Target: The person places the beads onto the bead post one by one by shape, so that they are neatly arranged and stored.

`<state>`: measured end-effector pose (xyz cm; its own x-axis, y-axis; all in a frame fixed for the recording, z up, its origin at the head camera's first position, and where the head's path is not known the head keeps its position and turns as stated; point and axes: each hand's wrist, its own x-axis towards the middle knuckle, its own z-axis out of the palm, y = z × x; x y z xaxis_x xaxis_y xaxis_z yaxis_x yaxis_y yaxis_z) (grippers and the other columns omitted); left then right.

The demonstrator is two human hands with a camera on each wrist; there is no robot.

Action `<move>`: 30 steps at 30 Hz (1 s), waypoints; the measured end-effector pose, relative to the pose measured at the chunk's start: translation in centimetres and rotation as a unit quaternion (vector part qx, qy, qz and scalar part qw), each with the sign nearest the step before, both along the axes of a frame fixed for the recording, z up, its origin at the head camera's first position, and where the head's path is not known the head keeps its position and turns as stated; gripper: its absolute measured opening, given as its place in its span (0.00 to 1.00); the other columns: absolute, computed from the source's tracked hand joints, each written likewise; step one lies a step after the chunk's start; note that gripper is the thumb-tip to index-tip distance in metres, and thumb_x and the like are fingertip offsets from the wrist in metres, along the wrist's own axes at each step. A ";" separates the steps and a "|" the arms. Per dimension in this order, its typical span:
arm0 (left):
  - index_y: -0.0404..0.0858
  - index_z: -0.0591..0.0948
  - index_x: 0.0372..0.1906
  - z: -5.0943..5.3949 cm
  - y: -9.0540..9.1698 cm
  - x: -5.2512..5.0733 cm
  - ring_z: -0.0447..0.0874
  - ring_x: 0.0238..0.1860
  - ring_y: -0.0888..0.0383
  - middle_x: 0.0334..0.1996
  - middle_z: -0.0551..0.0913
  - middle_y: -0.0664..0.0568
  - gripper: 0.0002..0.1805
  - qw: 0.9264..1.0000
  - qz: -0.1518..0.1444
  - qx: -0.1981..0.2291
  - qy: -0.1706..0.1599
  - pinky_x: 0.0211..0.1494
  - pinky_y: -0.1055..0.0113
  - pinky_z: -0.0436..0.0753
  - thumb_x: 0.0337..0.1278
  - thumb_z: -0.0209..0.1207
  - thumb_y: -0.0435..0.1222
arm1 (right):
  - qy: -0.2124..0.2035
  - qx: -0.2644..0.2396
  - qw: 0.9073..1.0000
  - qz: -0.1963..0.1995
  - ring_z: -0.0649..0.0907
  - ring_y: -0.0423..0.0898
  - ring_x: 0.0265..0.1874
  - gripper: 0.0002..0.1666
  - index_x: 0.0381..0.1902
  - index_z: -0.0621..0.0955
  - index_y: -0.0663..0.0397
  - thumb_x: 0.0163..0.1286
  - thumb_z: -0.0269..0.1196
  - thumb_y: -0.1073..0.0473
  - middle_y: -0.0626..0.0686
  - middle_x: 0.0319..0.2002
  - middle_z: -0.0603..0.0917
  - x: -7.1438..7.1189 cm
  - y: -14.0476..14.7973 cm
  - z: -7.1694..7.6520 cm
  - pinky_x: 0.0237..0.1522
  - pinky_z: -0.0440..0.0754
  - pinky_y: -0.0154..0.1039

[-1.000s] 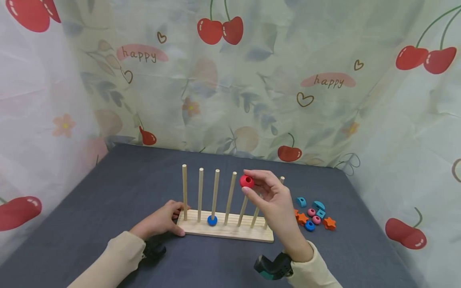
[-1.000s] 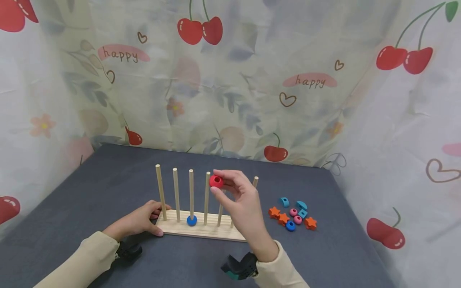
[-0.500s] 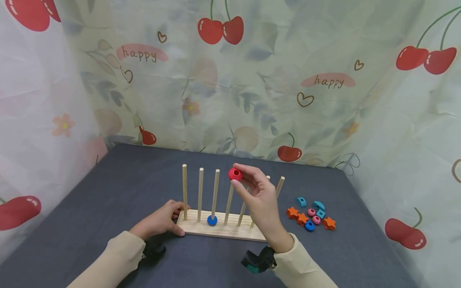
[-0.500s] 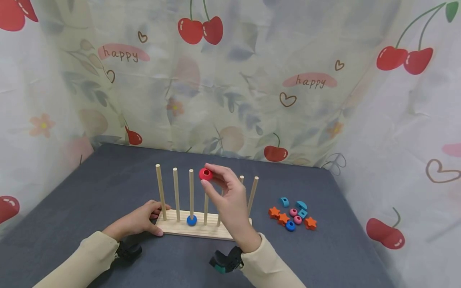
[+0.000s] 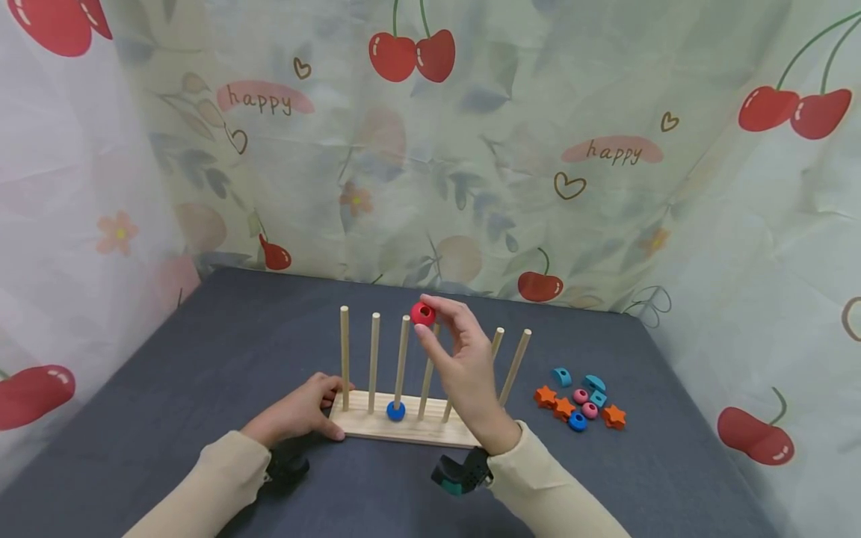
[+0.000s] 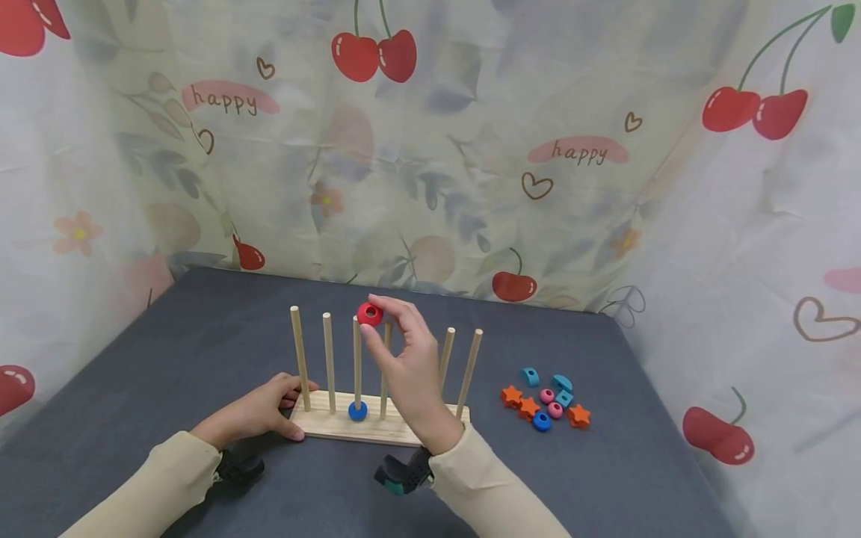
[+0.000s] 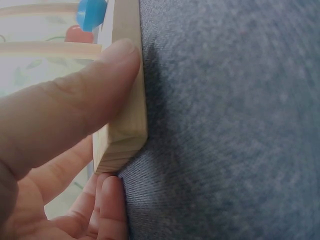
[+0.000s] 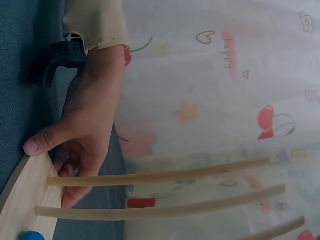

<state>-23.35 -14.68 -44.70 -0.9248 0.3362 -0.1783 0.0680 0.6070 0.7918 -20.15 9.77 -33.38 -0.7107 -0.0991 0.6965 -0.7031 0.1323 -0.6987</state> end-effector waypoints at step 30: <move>0.33 0.75 0.59 0.2 -0.1 0.0 0.73 0.54 0.43 0.50 0.68 0.40 0.40 1.000 -0.007 0.003 0.002 0.60 0.45 0.72 0.32 0.78 0.30 | -0.139 -0.080 0.987 -0.010 0.80 0.47 0.48 0.23 0.55 0.76 0.60 0.63 0.67 0.62 0.56 0.50 0.80 -1.5 -2.3 -2.0 0.46 0.80 0.29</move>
<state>-23.34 -14.74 -44.51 -0.9206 0.3505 -0.1723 0.0797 0.6005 0.7957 -21.63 7.44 -35.38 -0.8773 0.0121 0.4798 -0.4796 0.0165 -0.8773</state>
